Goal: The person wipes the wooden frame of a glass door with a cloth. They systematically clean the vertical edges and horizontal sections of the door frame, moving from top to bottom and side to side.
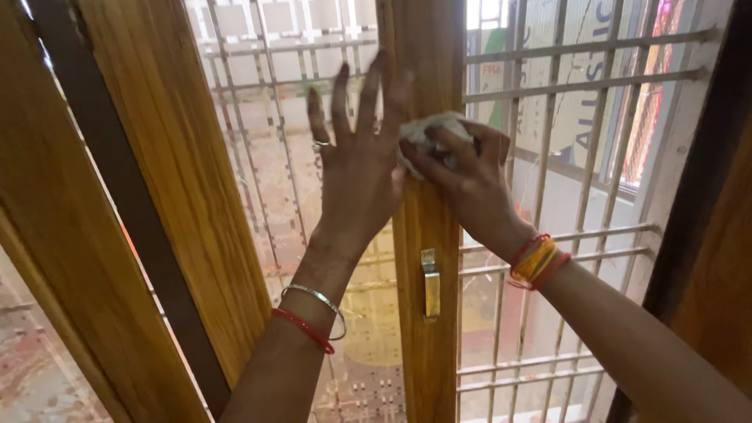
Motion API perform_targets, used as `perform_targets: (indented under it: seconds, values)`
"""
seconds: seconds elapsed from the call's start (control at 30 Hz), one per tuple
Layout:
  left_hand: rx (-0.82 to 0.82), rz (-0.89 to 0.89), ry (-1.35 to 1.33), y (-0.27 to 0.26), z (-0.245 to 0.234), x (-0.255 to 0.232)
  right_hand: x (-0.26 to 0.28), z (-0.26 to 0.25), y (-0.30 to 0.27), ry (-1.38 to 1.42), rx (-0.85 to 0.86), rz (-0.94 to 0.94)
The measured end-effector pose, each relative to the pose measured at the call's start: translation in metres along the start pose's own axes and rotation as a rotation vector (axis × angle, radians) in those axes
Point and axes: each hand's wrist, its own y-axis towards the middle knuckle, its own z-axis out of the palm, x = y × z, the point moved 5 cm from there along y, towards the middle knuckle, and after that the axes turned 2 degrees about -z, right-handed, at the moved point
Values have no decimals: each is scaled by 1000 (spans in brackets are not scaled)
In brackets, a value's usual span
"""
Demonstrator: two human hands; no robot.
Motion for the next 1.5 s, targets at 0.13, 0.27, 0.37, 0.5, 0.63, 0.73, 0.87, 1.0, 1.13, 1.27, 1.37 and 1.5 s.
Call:
perform_targets:
  seconds: [0.13,0.27,0.37,0.5,0.63,0.73,0.87,1.0,1.13,1.27,1.37,1.5]
  values:
    - [158,-58,-129,-6,5,-16,-10,-6,6,17,106,-18]
    - [42,-107,-262,-17,3,-16,-36,-3,32,361,112,233]
    - [8,-137,-338,-27,5,-6,-9,4,25,-80,-56,89]
    - [60,-130,-230,-47,13,-1,11,10,-14,-73,19,45]
    - [64,-53,-230,-69,20,-12,35,3,-58,-56,101,-38]
    - [139,4,-259,-84,24,-22,45,-1,-84,41,207,-91]
    - [189,25,-227,-97,19,-30,39,-3,-91,-44,281,-216]
    - [254,-4,-107,-98,20,-28,23,-2,-71,-51,159,-18]
    - [168,-59,-250,-100,17,-33,38,10,-73,64,40,191]
    - [206,-75,-318,-110,18,-43,70,9,-112,86,38,339]
    - [243,-71,-258,-118,17,-43,82,-1,-133,117,67,377]
    - [315,-22,-77,-127,19,-41,48,-2,-136,481,-29,715]
